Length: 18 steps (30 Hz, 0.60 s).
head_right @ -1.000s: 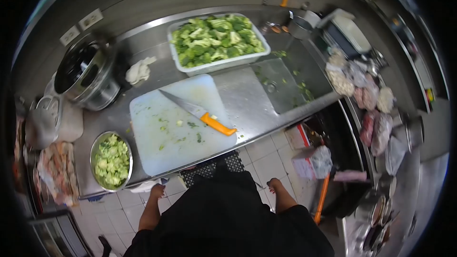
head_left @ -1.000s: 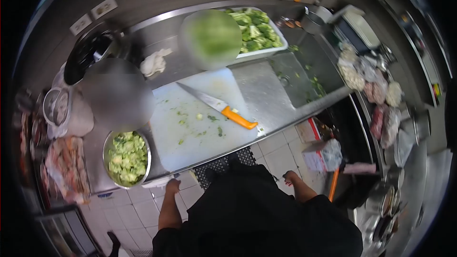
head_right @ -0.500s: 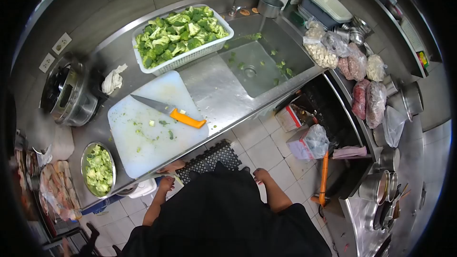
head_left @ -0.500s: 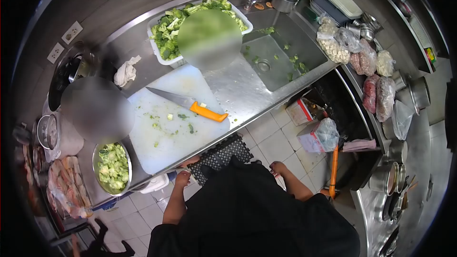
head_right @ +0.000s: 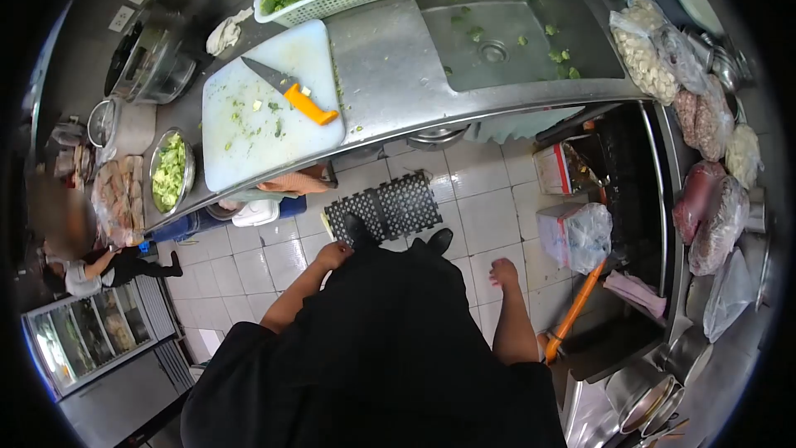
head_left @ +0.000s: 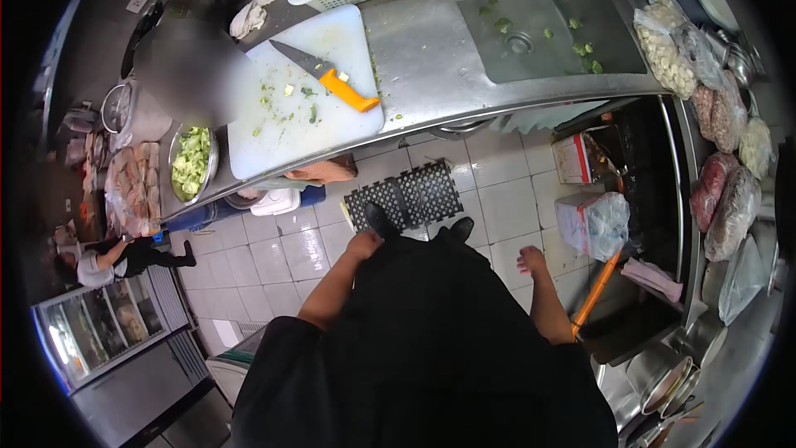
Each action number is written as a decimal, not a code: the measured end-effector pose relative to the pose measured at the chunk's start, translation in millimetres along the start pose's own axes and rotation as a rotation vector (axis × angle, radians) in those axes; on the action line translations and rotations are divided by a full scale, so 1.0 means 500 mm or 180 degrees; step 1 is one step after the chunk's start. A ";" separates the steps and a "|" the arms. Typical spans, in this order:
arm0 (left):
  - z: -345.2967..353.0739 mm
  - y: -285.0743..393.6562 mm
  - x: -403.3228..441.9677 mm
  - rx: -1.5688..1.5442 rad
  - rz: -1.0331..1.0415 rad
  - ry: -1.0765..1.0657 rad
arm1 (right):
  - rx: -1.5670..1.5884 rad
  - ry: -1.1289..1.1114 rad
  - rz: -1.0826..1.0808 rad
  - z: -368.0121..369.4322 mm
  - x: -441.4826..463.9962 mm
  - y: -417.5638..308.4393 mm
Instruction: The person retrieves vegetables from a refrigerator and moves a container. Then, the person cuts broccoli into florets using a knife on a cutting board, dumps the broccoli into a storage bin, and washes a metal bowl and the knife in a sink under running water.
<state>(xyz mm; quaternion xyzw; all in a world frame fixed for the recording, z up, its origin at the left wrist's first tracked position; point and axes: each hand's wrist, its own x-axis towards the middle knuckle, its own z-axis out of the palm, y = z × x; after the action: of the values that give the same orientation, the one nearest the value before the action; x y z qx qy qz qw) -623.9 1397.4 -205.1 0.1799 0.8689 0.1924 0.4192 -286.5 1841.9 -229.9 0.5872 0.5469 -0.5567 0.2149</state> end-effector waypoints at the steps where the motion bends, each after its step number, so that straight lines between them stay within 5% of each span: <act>1: 0.006 0.012 -0.010 0.0064 0.0009 -0.0047 | 0.0138 -0.0040 0.0002 -0.023 0.008 0.051; 9: -0.010 0.021 -0.047 -0.0329 -0.0113 0.0284 | 0.0110 -0.0063 0.0364 -0.051 0.006 0.201; 18: 0.093 -0.095 -0.210 -0.0047 -0.0502 0.0058 | 0.0163 -0.0607 -0.0516 0.106 -0.008 0.013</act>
<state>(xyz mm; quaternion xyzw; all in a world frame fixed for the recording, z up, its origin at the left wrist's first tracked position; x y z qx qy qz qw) -532.7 1315.2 -185.7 0.1060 0.8827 0.1667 0.4264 -301.9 1792.6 -244.0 0.4908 0.5552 -0.6394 0.2052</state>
